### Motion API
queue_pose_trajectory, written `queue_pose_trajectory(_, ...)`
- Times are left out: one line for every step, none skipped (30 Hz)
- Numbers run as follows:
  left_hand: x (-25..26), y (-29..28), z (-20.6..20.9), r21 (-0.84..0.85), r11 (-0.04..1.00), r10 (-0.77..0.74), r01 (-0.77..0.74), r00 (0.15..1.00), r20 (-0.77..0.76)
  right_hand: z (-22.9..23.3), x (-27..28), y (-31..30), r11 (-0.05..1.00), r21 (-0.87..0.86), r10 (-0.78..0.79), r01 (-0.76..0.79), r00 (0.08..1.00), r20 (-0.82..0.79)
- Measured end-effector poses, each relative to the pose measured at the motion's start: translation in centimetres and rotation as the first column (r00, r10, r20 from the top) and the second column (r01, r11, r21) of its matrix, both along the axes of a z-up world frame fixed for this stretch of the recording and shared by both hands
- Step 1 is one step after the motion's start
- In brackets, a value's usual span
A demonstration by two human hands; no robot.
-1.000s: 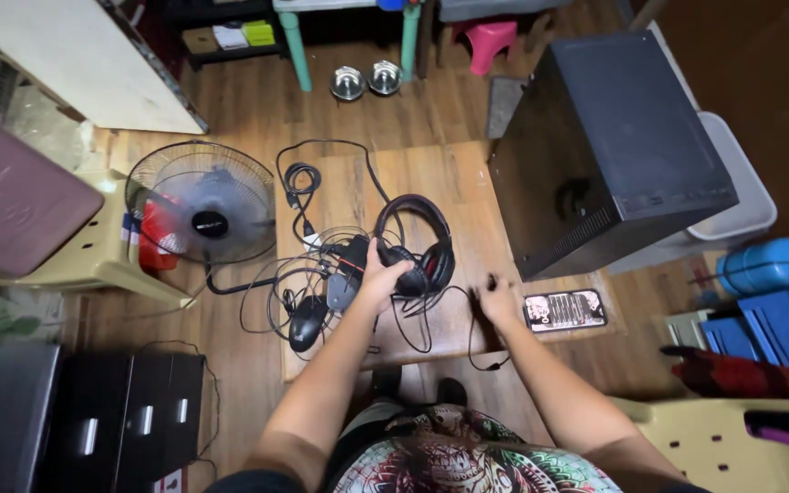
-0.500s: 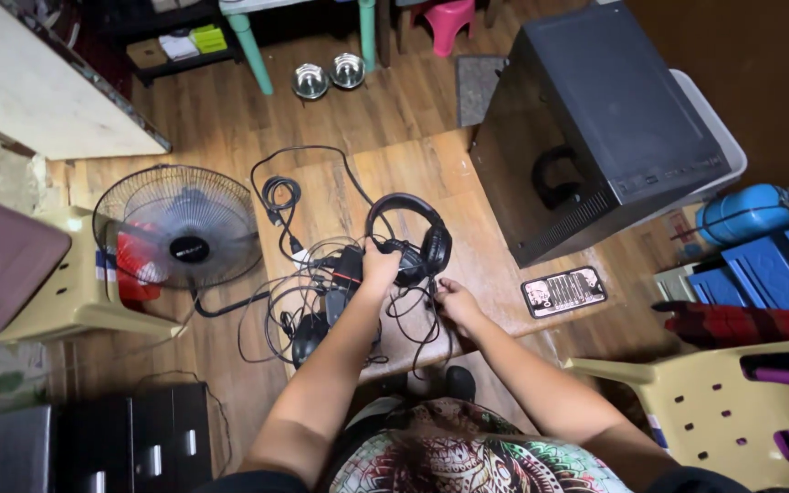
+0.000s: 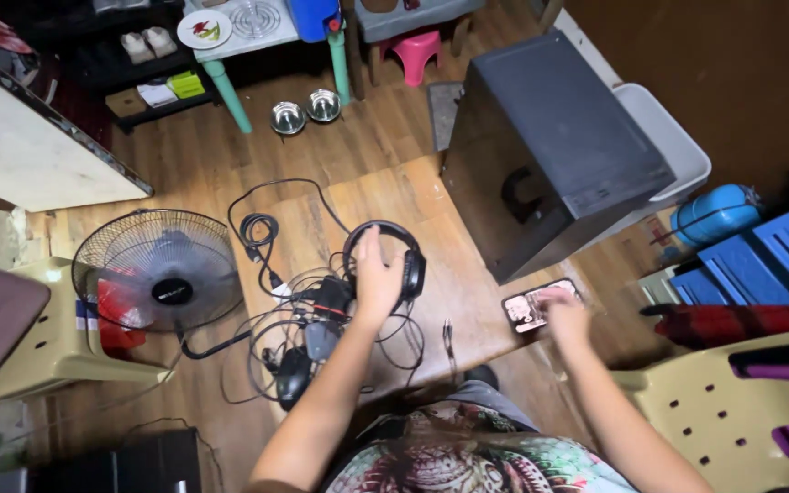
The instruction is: Moving and organizing various computer components, including keyboards, headsets, speakers, and the PC tower at a gaming desk setup.
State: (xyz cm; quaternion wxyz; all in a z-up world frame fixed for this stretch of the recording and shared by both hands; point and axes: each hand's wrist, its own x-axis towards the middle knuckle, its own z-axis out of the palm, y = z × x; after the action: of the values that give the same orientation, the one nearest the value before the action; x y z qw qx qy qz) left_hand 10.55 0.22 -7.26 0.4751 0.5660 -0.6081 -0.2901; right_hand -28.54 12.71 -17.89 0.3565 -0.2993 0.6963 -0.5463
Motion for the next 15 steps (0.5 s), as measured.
queue_pose_trajectory(-1.2,0.4,-0.3,-0.001,1.000,0.009,-0.009,1.000,0.001,1.4,-2.7,-0.5,1.000,-0.001,0.009,-0.009,1.000,0.001)
queue_pose_trajectory(-2.6,0.8,-0.6,-0.034,0.998,-0.057,0.057,0.998,0.000,2.8,-5.5,-1.2,0.999,-0.023,-0.047,0.045,0.996,-0.075)
queue_pose_trajectory(-4.1,1.0,-1.0,-0.066,0.991,-0.118,0.118,0.993,0.000,4.3,-8.4,-2.2,0.994,-0.049,-0.099,0.092,0.984,-0.149)
queue_pose_trajectory(-5.2,1.7,-0.8,-0.067,0.992,-0.103,0.103,0.995,0.000,4.8,-11.1,-4.1,0.996,-0.050,-0.084,0.078,0.985,-0.150)
queue_pose_trajectory(-6.7,2.5,-0.6,-0.041,0.977,-0.211,0.209,0.976,-0.054,5.3,-14.0,-6.2,0.992,-0.094,-0.089,0.082,0.993,-0.076)
queue_pose_trajectory(-8.4,3.3,-0.5,-0.021,0.949,-0.315,0.314,0.943,-0.111,5.9,-17.0,-8.3,0.987,-0.135,-0.090,0.089,0.996,-0.002)
queue_pose_trajectory(-10.0,3.9,-0.4,-0.023,0.957,-0.290,0.289,0.950,-0.119,7.4,-18.1,-11.3,0.989,-0.135,-0.064,0.062,0.998,-0.009)
queue_pose_trajectory(-11.8,4.5,-0.2,0.032,0.945,-0.315,0.325,0.933,-0.174,8.9,-19.2,-14.3,0.983,-0.183,-0.023,0.020,1.000,-0.012)
queue_pose_trajectory(-13.9,5.2,-0.1,0.083,0.931,-0.327,0.354,0.915,-0.236,10.5,-20.2,-17.6,0.973,-0.228,0.028,-0.032,0.999,-0.020)
queue_pose_trajectory(-15.8,5.7,0.2,0.082,0.943,-0.293,0.322,0.923,-0.248,10.6,-22.0,-21.6,0.972,-0.224,0.064,-0.070,0.997,-0.031)
queue_pose_trajectory(-17.5,6.1,0.5,0.078,0.960,-0.249,0.270,0.945,-0.212,10.7,-23.2,-25.9,0.954,-0.231,0.173,-0.190,0.980,-0.093)
queue_pose_trajectory(-19.3,6.5,0.8,0.073,0.973,-0.203,0.218,0.963,-0.176,10.7,-24.2,-30.1,0.923,-0.232,0.278,-0.309,0.948,-0.155)
queue_pose_trajectory(-21.0,6.9,0.2,0.083,0.979,-0.168,0.185,0.969,-0.180,13.1,-22.6,-32.6,0.914,-0.221,0.312,-0.341,0.937,-0.154)
queue_pose_trajectory(-22.6,7.3,-0.5,0.017,0.993,-0.110,0.115,0.979,-0.174,15.4,-20.8,-34.8,0.832,-0.219,0.449,-0.510,0.851,-0.274)
queue_pose_trajectory(-24.2,8.1,-1.1,-0.044,0.998,-0.052,0.045,0.984,-0.171,17.6,-18.8,-36.6,0.725,-0.195,0.562,-0.661,0.731,-0.388)
